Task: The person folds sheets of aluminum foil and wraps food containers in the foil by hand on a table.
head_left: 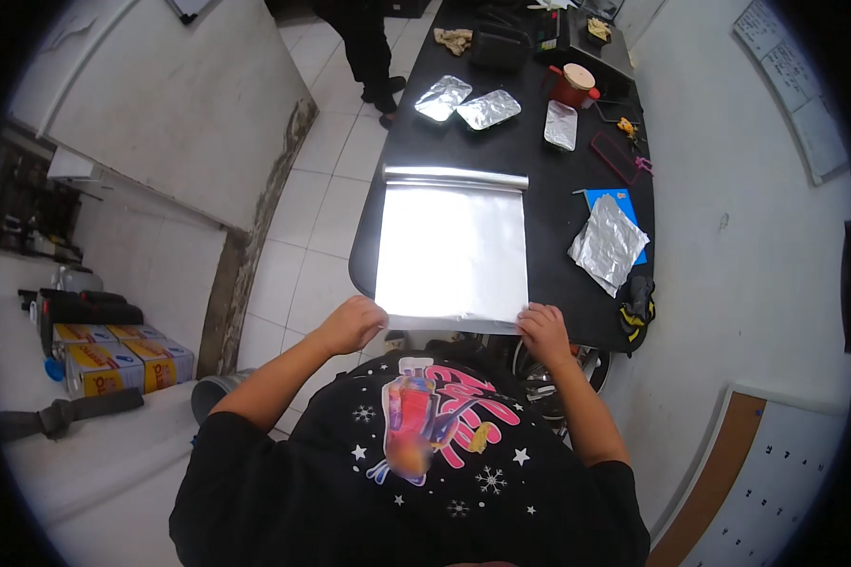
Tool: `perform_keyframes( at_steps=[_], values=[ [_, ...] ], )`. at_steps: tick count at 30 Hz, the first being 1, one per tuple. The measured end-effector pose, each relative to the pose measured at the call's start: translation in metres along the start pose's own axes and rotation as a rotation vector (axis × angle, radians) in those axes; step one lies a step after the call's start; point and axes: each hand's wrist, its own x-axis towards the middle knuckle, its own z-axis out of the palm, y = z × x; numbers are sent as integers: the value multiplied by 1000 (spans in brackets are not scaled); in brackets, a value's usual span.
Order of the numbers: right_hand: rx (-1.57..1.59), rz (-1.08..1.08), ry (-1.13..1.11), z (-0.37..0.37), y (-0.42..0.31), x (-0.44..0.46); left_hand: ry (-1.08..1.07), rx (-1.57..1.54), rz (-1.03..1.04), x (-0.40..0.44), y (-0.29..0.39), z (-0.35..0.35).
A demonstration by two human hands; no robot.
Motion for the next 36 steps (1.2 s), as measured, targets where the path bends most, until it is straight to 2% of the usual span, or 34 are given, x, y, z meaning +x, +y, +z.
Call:
perform_keyframes(
  at_steps=[2, 4, 8, 9, 12, 13, 15, 18, 22, 24, 26, 27, 30, 31, 36],
  values=[
    [139, 50, 45, -8, -1, -1, 11, -93, -48, 1, -1, -3],
    [407, 270, 85, -2, 14, -2, 26, -214, -145, 8, -8, -7],
    [848, 648, -11, -12, 24, 27, 109, -605, -493, 41, -40, -14],
    [923, 621, 20, -19, 20, 40, 138, -724, -544, 52, -51, -15],
    [960, 615, 4, 11, 51, 43, 190, -757, -629, 84, -82, -20],
    [919, 688, -43, 12, 54, 48, 214, -775, -648, 93, -90, -21],
    [950, 794, 23, 15, 56, 64, 260, -812, -686, 110, -104, -22],
    [902, 921, 78, 26, 66, 92, 401, -873, -836, 137, -119, -21],
    [834, 1035, 119, 39, 76, 118, 618, -1100, -1045, 144, -114, -13],
    [852, 1061, 163, 59, 88, 121, 475, -1132, -1080, 120, -135, 1],
    [735, 1049, 183, 75, 99, 117, 400, -1054, -1069, 102, -126, 12],
    [676, 1044, 193, 80, 103, 116, 405, -935, -1120, 106, -99, 4],
    [796, 1037, 75, 52, 89, 119, 291, -765, -1015, 90, -92, 15],
    [823, 1038, 34, 53, 90, 114, 334, -863, -1001, 86, -94, 22],
    [890, 1097, -136, 41, 81, 86, 197, -815, -1004, 69, -74, 24]
  ],
)
